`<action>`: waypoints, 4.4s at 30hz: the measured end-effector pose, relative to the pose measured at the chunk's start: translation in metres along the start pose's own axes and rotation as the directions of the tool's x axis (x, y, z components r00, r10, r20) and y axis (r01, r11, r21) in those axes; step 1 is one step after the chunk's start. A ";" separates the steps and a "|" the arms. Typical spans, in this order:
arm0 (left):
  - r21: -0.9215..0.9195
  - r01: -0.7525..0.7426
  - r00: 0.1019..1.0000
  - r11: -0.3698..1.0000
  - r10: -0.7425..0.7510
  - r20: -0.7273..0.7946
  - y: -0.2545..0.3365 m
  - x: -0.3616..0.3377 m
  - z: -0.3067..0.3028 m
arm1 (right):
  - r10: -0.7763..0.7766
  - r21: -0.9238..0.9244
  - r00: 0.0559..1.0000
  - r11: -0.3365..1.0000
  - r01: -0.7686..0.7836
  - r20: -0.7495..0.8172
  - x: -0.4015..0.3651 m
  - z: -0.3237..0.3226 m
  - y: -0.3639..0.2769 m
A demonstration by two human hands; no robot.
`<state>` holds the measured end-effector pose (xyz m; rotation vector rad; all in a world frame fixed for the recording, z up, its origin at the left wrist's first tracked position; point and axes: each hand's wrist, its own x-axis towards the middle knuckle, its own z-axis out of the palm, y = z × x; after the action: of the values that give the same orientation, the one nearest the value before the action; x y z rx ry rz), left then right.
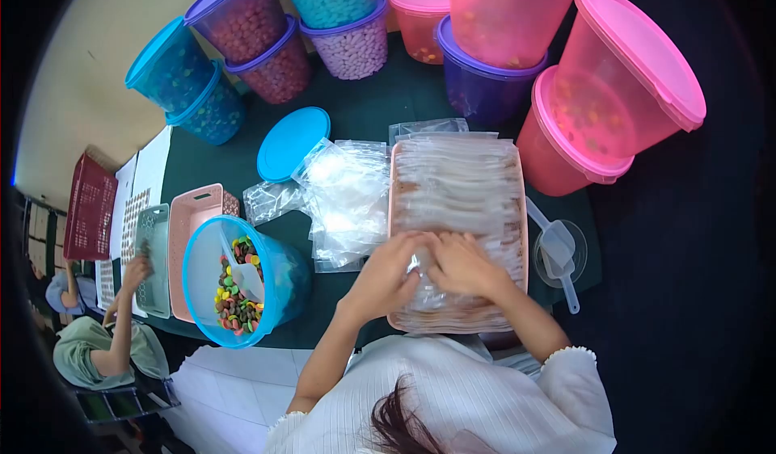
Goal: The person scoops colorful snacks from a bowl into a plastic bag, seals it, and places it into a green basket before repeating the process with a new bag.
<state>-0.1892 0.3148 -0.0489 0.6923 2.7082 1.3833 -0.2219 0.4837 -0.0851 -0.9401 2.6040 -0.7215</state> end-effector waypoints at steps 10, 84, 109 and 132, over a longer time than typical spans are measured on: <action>0.170 0.140 0.961 0.975 -0.175 0.215 0.009 -0.010 0.022 | 0.000 0.097 0.988 0.995 -0.015 0.153 -0.030 -0.009 -0.004; -0.431 -0.054 0.383 0.901 -0.380 -0.842 0.056 -0.272 -0.108 | -0.149 0.114 0.462 0.862 0.495 -0.874 -0.016 -0.002 -0.207; -0.202 0.065 0.664 0.977 -0.194 -0.722 0.025 -0.406 -0.155 | -0.688 0.745 0.726 0.488 0.455 0.008 0.026 0.142 -0.386; -0.133 -0.072 0.206 0.988 -0.116 -0.972 -0.115 -0.327 -0.290 | -0.415 0.710 0.907 0.618 0.339 -0.071 0.125 0.113 -0.376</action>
<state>-0.0010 -0.0946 -0.0205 -0.5965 3.1953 2.6985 -0.0745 0.1117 0.0129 -1.2030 1.7441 -1.5924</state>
